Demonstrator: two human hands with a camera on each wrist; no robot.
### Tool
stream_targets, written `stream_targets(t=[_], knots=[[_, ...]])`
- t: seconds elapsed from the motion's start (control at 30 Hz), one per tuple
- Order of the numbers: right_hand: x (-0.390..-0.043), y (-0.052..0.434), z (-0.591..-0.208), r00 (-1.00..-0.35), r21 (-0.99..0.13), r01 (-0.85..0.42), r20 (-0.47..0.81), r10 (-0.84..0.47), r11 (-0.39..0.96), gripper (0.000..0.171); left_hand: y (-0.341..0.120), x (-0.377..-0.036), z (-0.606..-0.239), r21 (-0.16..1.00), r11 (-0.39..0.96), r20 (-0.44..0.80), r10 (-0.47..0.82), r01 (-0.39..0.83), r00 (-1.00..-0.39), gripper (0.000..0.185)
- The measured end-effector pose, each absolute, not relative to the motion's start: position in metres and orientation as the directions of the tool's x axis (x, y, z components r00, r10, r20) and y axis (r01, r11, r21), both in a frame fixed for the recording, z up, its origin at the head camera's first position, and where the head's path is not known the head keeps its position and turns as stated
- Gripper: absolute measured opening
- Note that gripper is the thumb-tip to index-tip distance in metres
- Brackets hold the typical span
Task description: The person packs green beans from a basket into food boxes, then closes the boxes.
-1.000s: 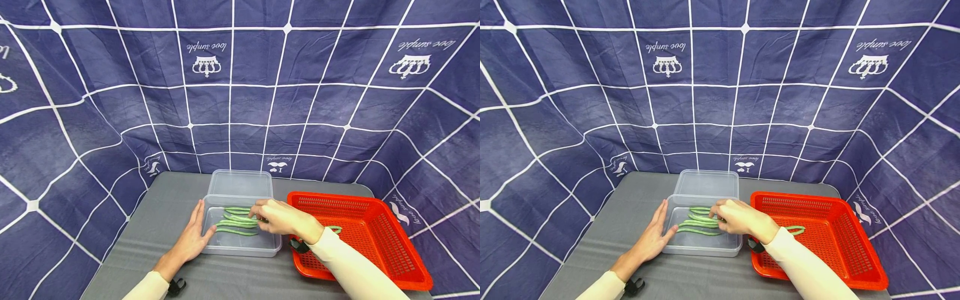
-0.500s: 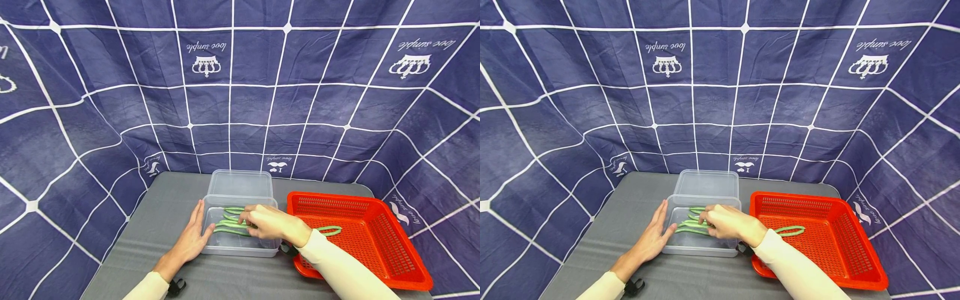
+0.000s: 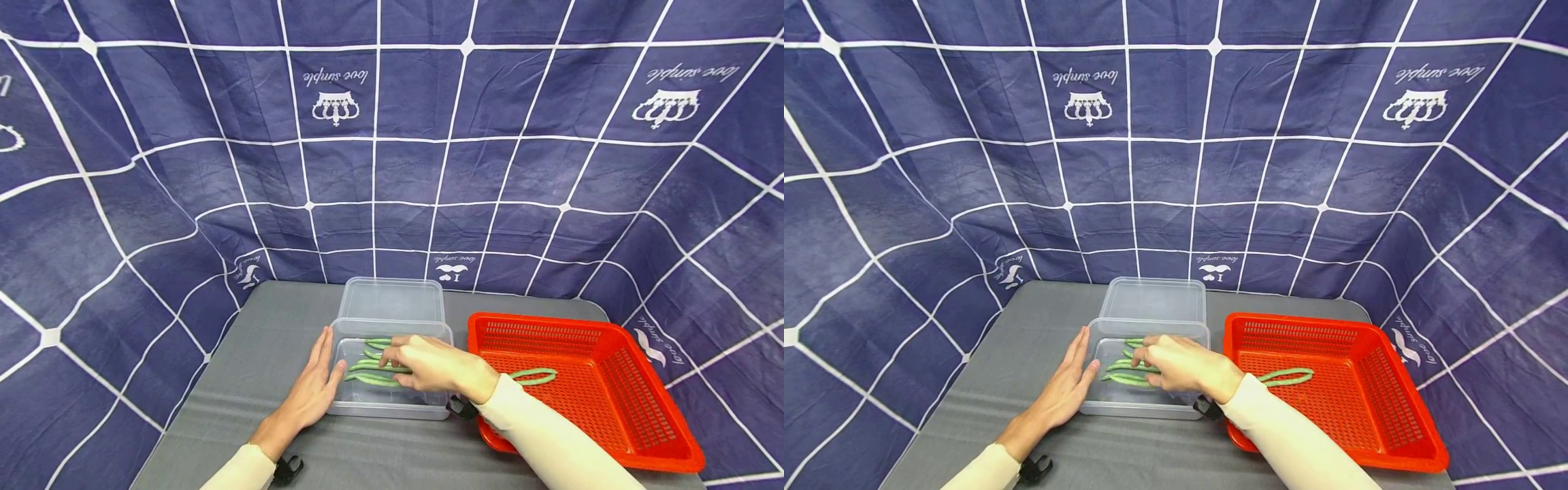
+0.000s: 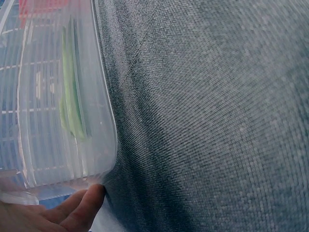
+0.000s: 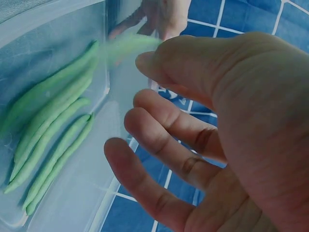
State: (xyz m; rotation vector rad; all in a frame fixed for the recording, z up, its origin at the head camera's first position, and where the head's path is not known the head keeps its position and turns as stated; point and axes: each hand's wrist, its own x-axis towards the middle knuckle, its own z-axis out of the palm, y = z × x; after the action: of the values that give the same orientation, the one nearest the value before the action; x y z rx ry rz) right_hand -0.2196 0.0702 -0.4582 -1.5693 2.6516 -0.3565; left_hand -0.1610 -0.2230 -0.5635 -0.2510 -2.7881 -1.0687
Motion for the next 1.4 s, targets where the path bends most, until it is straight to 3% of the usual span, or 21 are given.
stream_targets(t=[0.57, 1.03, 1.4], knots=[[-0.221, 0.085, -0.455, -0.515, -0.243, -0.84, 0.081, -0.853, 0.484, 0.029, -0.221, -0.162, -0.565, 0.635, 0.745, 0.203, 0.097, 0.206, -0.974, 0.083], [-0.225, 0.127, -0.456, -0.569, -0.245, -0.81, 0.114, -0.814, 0.532, 0.028, -0.223, -0.161, -0.565, 0.636, 0.746, 0.19, 0.097, 0.198, -0.977, 0.084], [-0.23, 0.174, -0.458, -0.607, -0.368, -0.763, 0.123, -0.785, 0.532, 0.027, -0.222, -0.16, -0.564, 0.642, 0.742, 0.181, 0.096, 0.191, -0.979, 0.086]])
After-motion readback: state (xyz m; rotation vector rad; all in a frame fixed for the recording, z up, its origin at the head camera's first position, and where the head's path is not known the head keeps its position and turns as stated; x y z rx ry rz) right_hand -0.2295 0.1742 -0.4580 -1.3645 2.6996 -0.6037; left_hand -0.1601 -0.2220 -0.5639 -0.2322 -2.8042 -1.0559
